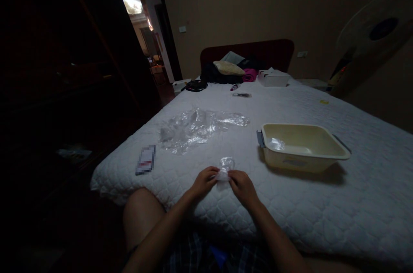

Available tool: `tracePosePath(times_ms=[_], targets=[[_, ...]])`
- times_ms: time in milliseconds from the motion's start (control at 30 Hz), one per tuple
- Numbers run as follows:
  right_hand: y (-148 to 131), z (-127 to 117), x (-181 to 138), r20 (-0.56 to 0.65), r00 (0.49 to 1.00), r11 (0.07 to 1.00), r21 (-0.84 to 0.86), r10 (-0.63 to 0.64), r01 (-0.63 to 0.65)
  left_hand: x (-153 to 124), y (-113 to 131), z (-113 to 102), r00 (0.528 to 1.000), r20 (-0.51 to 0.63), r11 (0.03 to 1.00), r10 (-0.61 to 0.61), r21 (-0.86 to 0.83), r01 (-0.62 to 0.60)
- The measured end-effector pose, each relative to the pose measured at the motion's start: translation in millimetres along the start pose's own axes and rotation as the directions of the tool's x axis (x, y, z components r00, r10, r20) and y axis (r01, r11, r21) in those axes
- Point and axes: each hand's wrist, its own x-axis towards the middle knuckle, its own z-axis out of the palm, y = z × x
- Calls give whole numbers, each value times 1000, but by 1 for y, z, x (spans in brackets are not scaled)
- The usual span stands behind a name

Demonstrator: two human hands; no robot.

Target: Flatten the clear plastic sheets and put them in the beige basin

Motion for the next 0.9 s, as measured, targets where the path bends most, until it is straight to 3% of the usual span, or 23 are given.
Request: tracePosePath(times_ms=[267, 500, 700, 900], targets=[[-11, -5, 7, 46, 987, 986, 65, 153, -155, 8, -7, 8, 994, -60, 981, -93, -174, 82], [-11, -4, 9, 45, 975, 975, 42, 218, -220, 9, 0, 8, 972, -40, 973, -232, 9, 232], [-13, -3, 14, 38, 959, 959, 33, 280, -281, 17, 7, 16, 909, -95, 913, -405, 16, 409], [-11, 4, 18, -12, 917, 916, -29, 400, -400, 25, 11, 23, 892, -149, 888, -427, 116, 444]])
